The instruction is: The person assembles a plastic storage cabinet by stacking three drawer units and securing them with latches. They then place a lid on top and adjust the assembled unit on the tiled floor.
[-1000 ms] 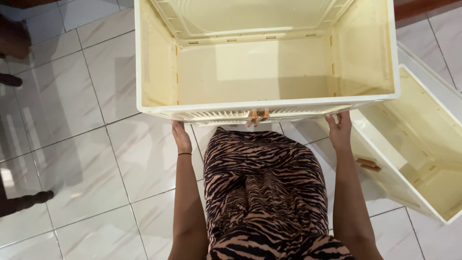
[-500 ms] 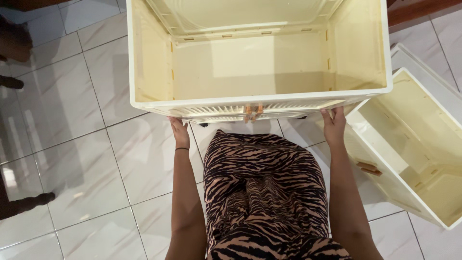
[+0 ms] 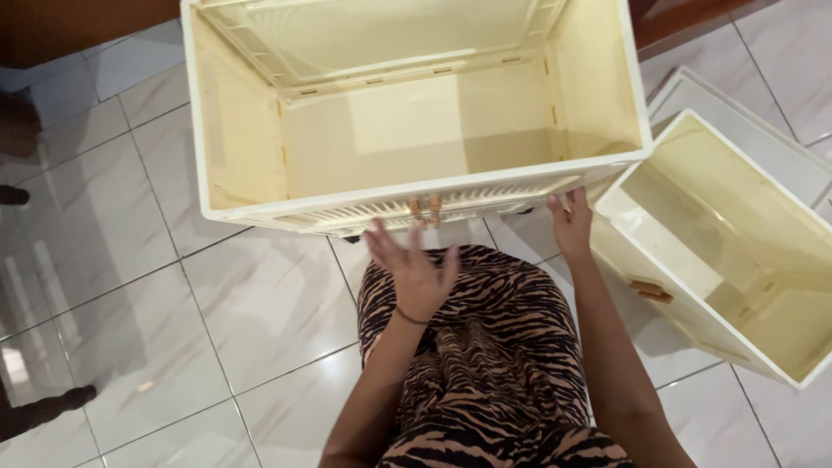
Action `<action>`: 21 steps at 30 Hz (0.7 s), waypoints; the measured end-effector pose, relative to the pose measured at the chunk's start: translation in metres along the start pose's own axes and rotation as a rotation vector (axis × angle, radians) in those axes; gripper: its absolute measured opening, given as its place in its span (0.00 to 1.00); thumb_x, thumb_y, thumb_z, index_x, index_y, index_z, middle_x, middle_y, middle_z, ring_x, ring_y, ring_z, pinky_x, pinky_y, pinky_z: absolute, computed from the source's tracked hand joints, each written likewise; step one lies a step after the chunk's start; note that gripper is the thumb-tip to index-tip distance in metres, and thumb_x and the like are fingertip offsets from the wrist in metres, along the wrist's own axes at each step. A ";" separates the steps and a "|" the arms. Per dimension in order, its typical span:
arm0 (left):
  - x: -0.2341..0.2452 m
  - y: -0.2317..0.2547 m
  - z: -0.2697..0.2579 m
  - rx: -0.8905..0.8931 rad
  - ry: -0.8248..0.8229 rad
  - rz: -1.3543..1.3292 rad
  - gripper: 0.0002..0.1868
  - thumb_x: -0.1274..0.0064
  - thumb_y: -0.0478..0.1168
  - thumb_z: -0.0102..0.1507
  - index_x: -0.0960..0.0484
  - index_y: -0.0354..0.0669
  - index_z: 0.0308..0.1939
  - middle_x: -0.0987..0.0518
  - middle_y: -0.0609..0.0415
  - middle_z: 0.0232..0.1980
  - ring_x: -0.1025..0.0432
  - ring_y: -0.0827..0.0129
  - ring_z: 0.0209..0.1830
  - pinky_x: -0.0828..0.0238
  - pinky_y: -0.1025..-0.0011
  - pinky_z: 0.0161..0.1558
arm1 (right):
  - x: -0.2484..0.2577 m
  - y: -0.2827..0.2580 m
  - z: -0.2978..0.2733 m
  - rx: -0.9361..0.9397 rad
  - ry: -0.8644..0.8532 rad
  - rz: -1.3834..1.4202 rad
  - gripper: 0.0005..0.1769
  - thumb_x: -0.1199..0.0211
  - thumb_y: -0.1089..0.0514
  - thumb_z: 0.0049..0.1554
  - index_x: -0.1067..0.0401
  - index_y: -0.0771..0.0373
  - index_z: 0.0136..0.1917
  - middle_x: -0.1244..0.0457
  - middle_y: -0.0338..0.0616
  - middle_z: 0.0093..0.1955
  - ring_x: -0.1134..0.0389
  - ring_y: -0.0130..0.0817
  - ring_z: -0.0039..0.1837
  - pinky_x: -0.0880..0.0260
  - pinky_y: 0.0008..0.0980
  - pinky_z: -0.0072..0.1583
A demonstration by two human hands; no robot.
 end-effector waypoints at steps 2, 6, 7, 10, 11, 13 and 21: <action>-0.006 0.033 0.027 -0.151 -0.016 0.081 0.40 0.55 0.62 0.74 0.49 0.50 0.83 0.64 0.35 0.85 0.78 0.42 0.85 0.89 0.40 0.79 | -0.002 -0.001 -0.001 0.000 0.008 -0.028 0.33 0.41 0.65 0.67 0.49 0.68 0.81 0.42 0.55 0.77 0.41 0.41 0.78 0.30 0.32 0.64; -0.025 0.077 0.067 -0.210 -0.111 0.215 0.34 0.54 0.63 0.74 0.34 0.51 0.78 0.57 0.34 0.85 0.77 0.39 0.85 0.95 0.36 0.75 | -0.003 0.004 -0.004 -0.043 0.051 -0.032 0.34 0.40 0.63 0.65 0.48 0.70 0.80 0.39 0.55 0.74 0.38 0.41 0.75 0.28 0.31 0.57; -0.029 0.084 0.072 -0.204 -0.128 0.258 0.33 0.53 0.63 0.74 0.31 0.50 0.77 0.56 0.33 0.85 0.76 0.37 0.85 0.96 0.34 0.74 | -0.001 0.006 -0.006 -0.050 0.064 -0.021 0.34 0.40 0.63 0.65 0.48 0.70 0.80 0.39 0.55 0.74 0.37 0.41 0.75 0.28 0.30 0.55; -0.040 0.089 0.084 -0.071 -0.215 0.112 0.30 0.50 0.61 0.70 0.25 0.45 0.65 0.47 0.29 0.80 0.67 0.32 0.83 0.97 0.24 0.67 | 0.001 0.008 -0.005 -0.057 0.042 -0.147 0.28 0.40 0.63 0.69 0.43 0.70 0.78 0.34 0.53 0.68 0.32 0.40 0.73 0.26 0.27 0.58; -0.042 0.090 0.086 -0.091 -0.209 0.122 0.28 0.47 0.60 0.69 0.25 0.44 0.62 0.42 0.32 0.77 0.63 0.34 0.83 0.96 0.23 0.66 | 0.003 0.008 -0.004 -0.052 0.043 -0.119 0.30 0.40 0.63 0.67 0.44 0.71 0.78 0.35 0.54 0.69 0.33 0.40 0.72 0.26 0.26 0.55; -0.043 0.088 0.088 -0.130 -0.205 0.149 0.25 0.42 0.57 0.67 0.24 0.43 0.57 0.32 0.40 0.70 0.54 0.38 0.82 0.94 0.21 0.65 | 0.005 0.008 -0.007 -0.051 0.040 -0.058 0.33 0.40 0.65 0.64 0.47 0.72 0.78 0.37 0.56 0.70 0.34 0.41 0.72 0.27 0.25 0.50; -0.037 0.077 0.098 -0.130 -0.260 -0.078 0.30 0.34 0.54 0.56 0.21 0.38 0.54 0.31 0.41 0.55 0.44 0.41 0.72 0.57 0.31 0.69 | 0.003 0.016 -0.016 -0.089 0.013 -0.028 0.28 0.43 0.67 0.64 0.42 0.74 0.76 0.36 0.57 0.69 0.34 0.41 0.72 0.27 0.26 0.55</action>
Point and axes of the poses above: each hand's wrist, its own z-axis towards the middle knuckle, its own x-axis out of the back of the hand, y = z × x, the point moved 6 cm from there along z, towards the middle knuckle
